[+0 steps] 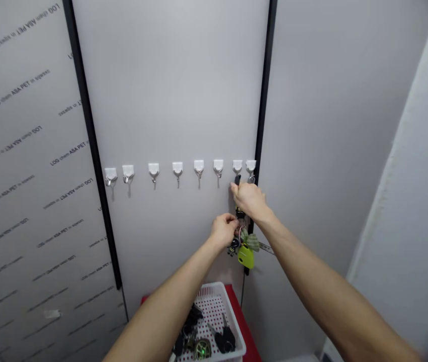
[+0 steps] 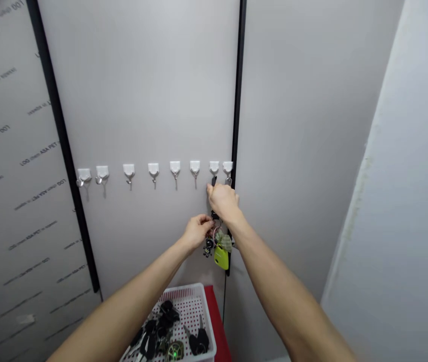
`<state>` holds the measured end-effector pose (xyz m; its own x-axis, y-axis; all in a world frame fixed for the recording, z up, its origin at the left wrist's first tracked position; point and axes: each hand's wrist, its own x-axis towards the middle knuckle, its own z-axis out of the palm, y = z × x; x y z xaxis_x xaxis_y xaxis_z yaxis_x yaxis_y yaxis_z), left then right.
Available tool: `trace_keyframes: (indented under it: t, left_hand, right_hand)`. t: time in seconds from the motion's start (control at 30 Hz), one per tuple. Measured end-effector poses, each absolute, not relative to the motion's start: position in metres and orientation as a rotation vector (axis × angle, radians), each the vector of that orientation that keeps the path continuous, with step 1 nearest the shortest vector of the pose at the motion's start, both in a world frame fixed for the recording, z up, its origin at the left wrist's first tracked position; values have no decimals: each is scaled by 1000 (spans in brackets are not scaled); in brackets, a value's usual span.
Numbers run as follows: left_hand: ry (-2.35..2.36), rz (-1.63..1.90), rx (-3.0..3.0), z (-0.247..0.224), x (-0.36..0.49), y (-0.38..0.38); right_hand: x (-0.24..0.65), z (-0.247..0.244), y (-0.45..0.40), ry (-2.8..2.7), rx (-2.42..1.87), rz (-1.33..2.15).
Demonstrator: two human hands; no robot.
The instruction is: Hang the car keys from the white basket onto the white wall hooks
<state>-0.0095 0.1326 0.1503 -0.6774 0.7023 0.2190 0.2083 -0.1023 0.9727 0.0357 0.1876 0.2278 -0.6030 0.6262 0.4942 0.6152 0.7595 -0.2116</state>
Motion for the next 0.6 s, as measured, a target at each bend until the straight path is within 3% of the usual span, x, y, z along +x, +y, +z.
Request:
trace_keyframes:
  t: [0.2,0.37,0.6]
  left_hand:
    - [1800,1862,960,141,-16,113]
    - [1898,1758,875,95,-31,71]
    - [2461,1448,816,2,-55,-14]
  right_hand:
    - [50,194,189,-2259,-827,29]
    - [65,143,181,-2113,-470,166]
    - [53,16,126,-2884,-56,487]
